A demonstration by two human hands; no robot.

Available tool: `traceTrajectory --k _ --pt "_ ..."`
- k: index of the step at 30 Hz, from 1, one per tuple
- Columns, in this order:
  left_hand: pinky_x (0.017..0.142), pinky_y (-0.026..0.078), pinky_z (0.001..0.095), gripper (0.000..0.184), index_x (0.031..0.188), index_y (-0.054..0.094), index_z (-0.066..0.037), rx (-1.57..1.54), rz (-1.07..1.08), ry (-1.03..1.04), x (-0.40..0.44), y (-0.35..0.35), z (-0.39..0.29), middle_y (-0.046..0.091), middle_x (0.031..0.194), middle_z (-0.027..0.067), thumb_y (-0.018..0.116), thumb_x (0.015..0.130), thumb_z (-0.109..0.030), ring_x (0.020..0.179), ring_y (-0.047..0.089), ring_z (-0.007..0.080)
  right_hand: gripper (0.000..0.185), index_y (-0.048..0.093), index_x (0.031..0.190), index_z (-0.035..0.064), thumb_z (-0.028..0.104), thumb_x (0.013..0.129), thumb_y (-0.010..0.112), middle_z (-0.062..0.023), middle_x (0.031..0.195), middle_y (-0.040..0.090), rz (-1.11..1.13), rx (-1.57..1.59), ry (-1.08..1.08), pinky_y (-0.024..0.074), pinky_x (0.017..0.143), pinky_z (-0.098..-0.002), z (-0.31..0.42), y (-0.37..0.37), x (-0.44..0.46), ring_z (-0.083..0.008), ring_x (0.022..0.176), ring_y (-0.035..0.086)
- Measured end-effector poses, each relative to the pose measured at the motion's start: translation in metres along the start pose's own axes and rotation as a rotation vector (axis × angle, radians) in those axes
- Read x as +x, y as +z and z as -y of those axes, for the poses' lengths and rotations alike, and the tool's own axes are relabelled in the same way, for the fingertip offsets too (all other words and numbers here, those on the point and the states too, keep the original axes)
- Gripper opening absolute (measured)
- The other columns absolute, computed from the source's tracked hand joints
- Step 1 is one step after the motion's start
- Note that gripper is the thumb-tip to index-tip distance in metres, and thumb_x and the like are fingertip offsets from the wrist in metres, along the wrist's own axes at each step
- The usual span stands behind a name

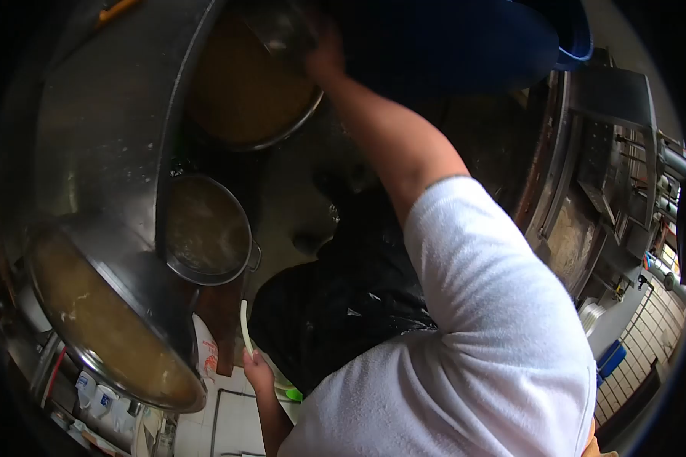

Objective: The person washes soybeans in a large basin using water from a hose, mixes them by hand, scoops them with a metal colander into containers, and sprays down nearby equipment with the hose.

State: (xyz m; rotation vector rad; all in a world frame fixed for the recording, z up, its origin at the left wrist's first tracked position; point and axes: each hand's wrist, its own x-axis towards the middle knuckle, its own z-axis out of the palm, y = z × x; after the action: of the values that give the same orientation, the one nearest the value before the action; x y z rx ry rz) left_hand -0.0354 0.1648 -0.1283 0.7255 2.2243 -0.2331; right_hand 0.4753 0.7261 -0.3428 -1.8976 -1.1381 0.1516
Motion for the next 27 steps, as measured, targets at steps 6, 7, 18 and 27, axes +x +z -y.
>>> traceTrajectory --k 6,7,18,27 --pt "0.037 0.052 0.0378 0.052 0.152 0.045 -0.001 -0.1 0.021 0.026 -0.018 -0.016 -0.006 0.069 0.105 0.0198 0.051 0.106 -0.025 0.066 0.068 0.028 0.044 0.054 0.133 -0.0022 0.009 0.091 0.062 -0.0194 0.12 0.062 0.372 0.794 1.066 0.0539 0.091 -0.047 -0.008 -0.205 -0.096 -0.0326 0.115 0.062" --pt "0.037 0.052 0.0378 0.052 0.152 0.045 -0.001 -0.116 0.011 0.04 -0.01 -0.015 0.001 0.069 0.105 0.0198 0.051 0.106 -0.025 0.066 0.068 0.028 0.038 0.057 0.129 -0.0027 0.008 0.092 0.06 -0.0176 0.113 0.065 0.373 0.845 1.155 0.0588 0.085 -0.0467 -0.001 -0.236 -0.11 -0.031 0.108 0.066" --pt "0.052 0.054 0.0432 0.046 0.143 0.051 0.0 0.023 0.01 0.291 0.014 -0.025 0.026 0.069 0.104 0.0239 0.051 0.104 -0.024 0.07 0.068 0.0367 0.034 0.062 0.113 -0.0031 0.005 0.08 0.065 -0.0119 0.1 0.067 0.487 1.284 1.0 0.0605 0.076 -0.0394 0.211 -0.375 -0.155 -0.0258 0.085 0.07" --pt "0.089 0.047 0.052 0.039 0.124 0.058 0.005 0.361 0.075 0.435 0.049 -0.035 0.024 0.066 0.106 0.0316 0.051 0.102 -0.025 0.1 0.062 0.0503 0.094 0.0 0.164 0.0044 0.007 0.09 0.057 -0.0237 0.129 0.062 0.946 1.466 0.593 0.0539 0.093 -0.0376 0.373 -0.434 -0.153 -0.0221 0.1 0.067"
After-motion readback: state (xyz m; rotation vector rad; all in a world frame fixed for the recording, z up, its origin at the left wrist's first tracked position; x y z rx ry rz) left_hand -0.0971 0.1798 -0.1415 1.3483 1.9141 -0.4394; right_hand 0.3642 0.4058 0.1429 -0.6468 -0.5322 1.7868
